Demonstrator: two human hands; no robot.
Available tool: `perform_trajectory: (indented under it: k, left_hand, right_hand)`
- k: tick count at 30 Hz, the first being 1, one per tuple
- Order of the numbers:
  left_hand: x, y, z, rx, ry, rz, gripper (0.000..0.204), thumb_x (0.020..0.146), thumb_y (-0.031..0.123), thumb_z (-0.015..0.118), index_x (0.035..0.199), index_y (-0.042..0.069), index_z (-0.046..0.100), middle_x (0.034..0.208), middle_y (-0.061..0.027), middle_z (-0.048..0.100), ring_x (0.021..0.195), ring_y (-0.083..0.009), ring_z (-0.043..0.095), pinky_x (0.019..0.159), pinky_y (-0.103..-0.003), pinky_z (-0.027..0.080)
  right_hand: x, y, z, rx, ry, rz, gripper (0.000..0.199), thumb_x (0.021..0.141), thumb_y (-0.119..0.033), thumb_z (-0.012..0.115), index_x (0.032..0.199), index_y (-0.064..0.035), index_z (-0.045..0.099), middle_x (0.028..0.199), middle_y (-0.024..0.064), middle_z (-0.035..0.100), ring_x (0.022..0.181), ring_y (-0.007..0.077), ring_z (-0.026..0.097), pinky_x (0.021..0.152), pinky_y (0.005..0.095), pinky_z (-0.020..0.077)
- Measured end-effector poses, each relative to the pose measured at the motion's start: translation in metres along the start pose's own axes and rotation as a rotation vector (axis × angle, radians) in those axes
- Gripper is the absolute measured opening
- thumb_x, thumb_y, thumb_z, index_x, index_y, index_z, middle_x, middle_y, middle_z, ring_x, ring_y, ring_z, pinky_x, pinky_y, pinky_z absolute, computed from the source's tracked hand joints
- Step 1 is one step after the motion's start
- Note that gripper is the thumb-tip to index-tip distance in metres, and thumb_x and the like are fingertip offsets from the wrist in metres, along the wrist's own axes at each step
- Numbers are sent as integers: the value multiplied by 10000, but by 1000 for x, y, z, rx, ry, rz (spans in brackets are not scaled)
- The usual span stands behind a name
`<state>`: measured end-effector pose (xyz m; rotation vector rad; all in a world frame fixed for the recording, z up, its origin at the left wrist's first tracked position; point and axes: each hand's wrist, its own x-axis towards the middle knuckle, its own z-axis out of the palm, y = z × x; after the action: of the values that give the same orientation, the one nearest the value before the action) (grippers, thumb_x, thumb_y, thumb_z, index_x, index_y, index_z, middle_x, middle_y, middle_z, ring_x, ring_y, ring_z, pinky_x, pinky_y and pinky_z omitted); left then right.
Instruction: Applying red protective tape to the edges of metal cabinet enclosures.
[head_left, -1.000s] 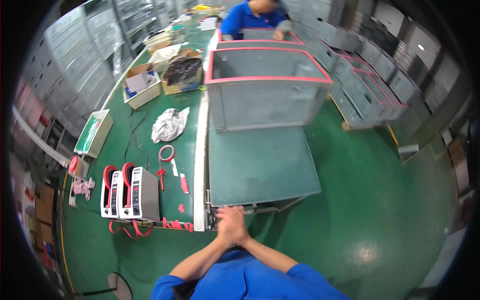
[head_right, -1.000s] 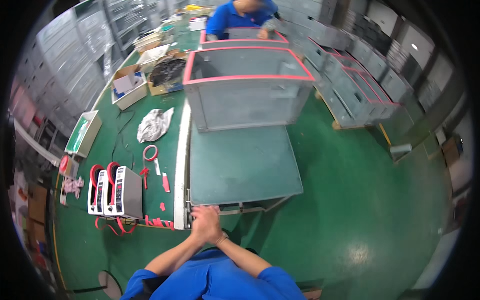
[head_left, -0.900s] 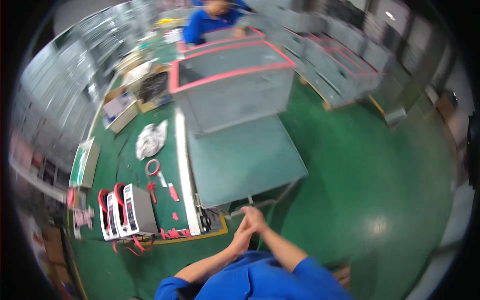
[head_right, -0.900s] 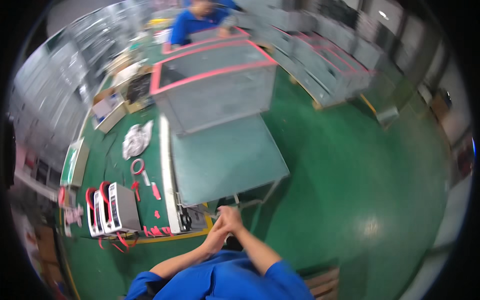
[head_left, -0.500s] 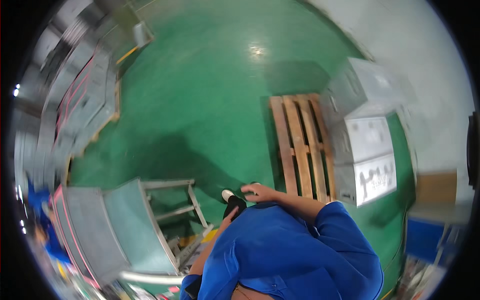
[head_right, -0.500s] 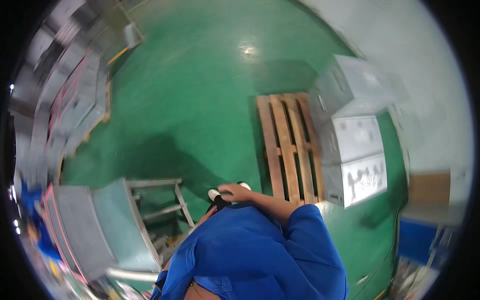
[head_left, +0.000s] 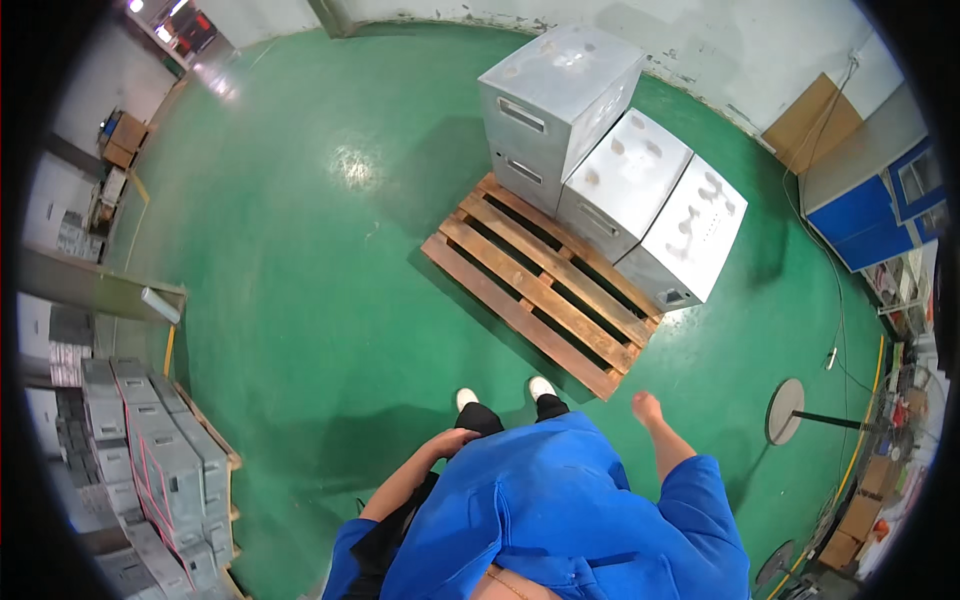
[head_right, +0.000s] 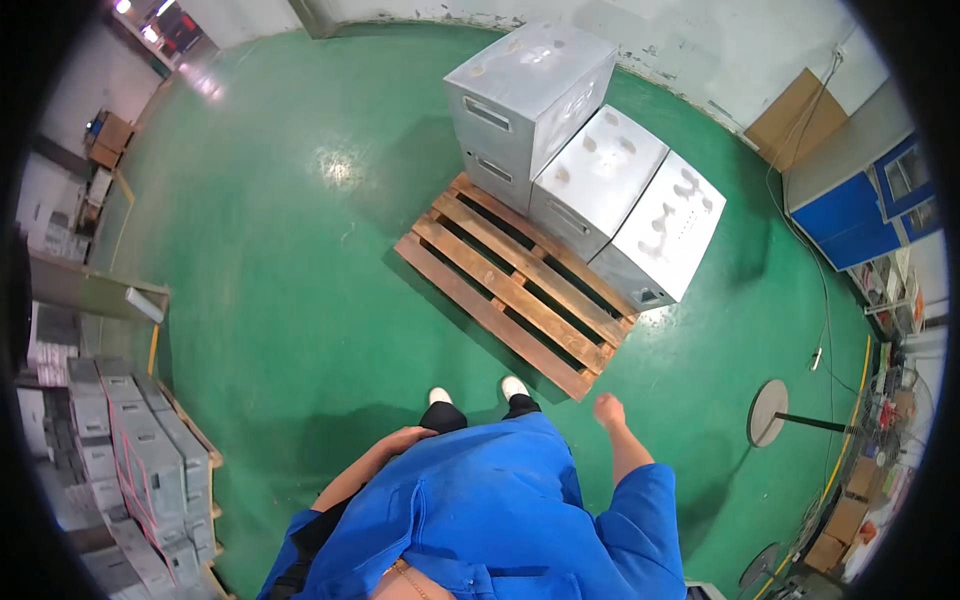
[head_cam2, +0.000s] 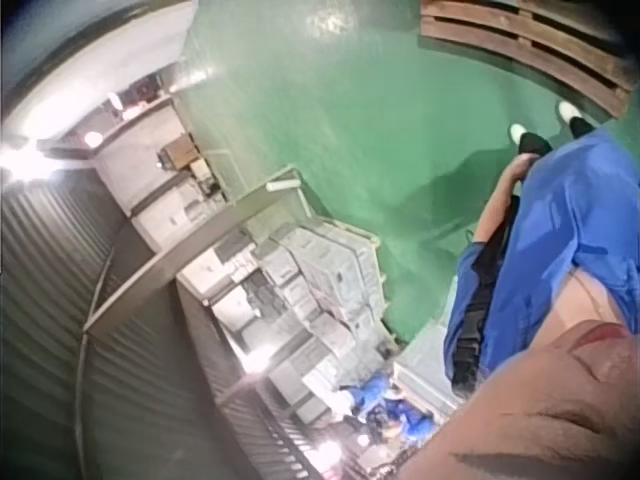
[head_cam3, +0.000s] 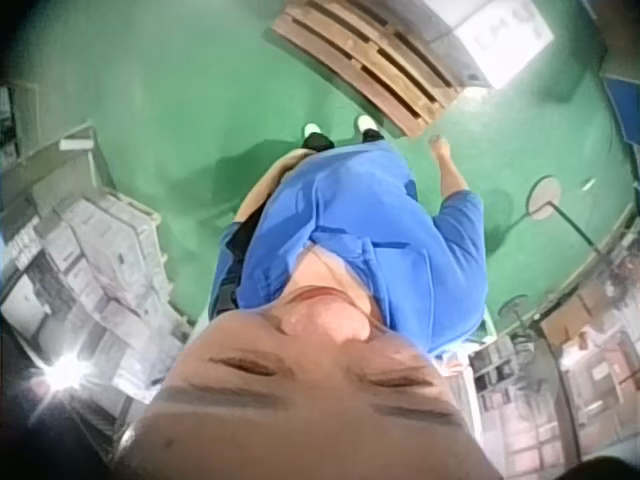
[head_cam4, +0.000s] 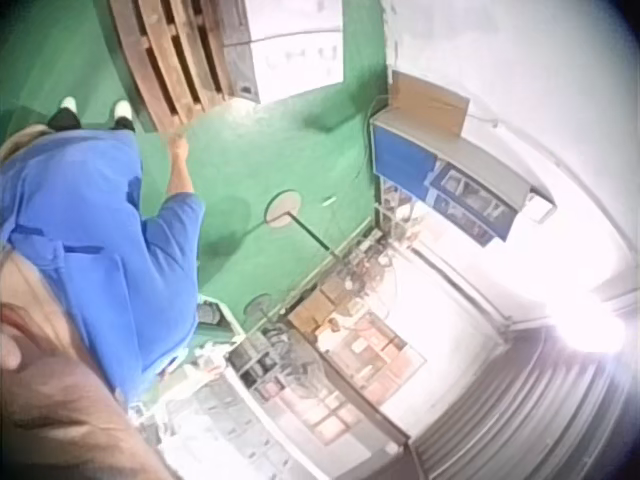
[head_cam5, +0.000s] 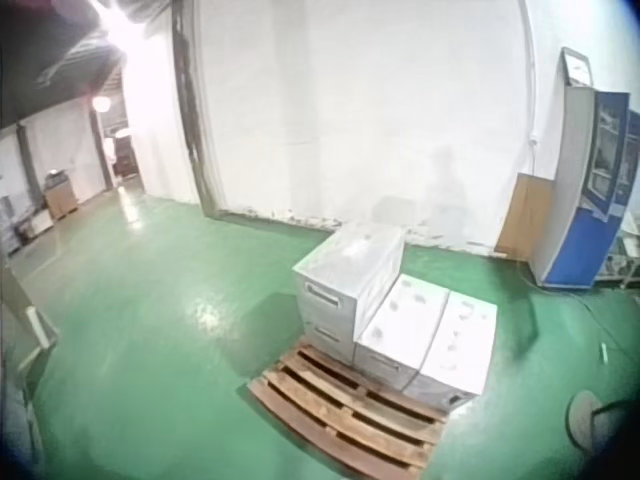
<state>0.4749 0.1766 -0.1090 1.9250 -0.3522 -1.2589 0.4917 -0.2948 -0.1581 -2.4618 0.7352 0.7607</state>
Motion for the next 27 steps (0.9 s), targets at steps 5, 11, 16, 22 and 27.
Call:
perform_trajectory:
  k: [5, 11, 16, 22, 27]
  left_hand:
    - [-24, -67, -67, -56, 59, 9, 330, 726, 223, 601, 1015, 66, 605, 952, -151, 623, 861, -269, 603, 762, -352, 464]
    - [-163, -154, -196, -421, -55, -397, 462, 817, 251, 561, 1231, 79, 450, 1126, -120, 542, 921, -227, 562, 699, -366, 525]
    - [-215, -235, -222, -907, 18, -347, 570, 826, 216, 578, 1298, 22, 324, 1212, -113, 469, 1065, -209, 484, 817, -364, 483]
    - [-214, -296, -313, -1102, 156, -292, 440, 805, 156, 580, 1192, 7, 434, 1084, -100, 539, 971, -199, 533, 798, -331, 470]
    - [-216, -331, -430, -1054, 346, -371, 328, 787, 121, 582, 1089, 0, 543, 955, -91, 608, 881, -201, 578, 757, -317, 472]
  right_hand:
    - [-69, -107, 77, 403, -410, 62, 287, 798, -238, 544, 987, -32, 609, 947, 121, 618, 837, 218, 577, 733, 354, 467]
    - [-93, -223, 156, 743, -742, 282, 379, 857, -210, 479, 1193, -36, 470, 1031, 117, 586, 863, 208, 577, 743, 353, 474]
    - [-91, -352, 131, 738, -908, 295, 418, 859, -210, 464, 1233, -27, 421, 1146, 141, 534, 1016, 228, 528, 847, 380, 442]
    - [-38, -482, 136, 618, -855, 334, 408, 838, -212, 494, 1198, -25, 453, 1108, 144, 552, 993, 236, 541, 835, 373, 445]
    - [32, -562, 128, 552, -799, 342, 384, 829, -205, 504, 1167, -25, 479, 1070, 143, 567, 961, 233, 553, 811, 365, 454]
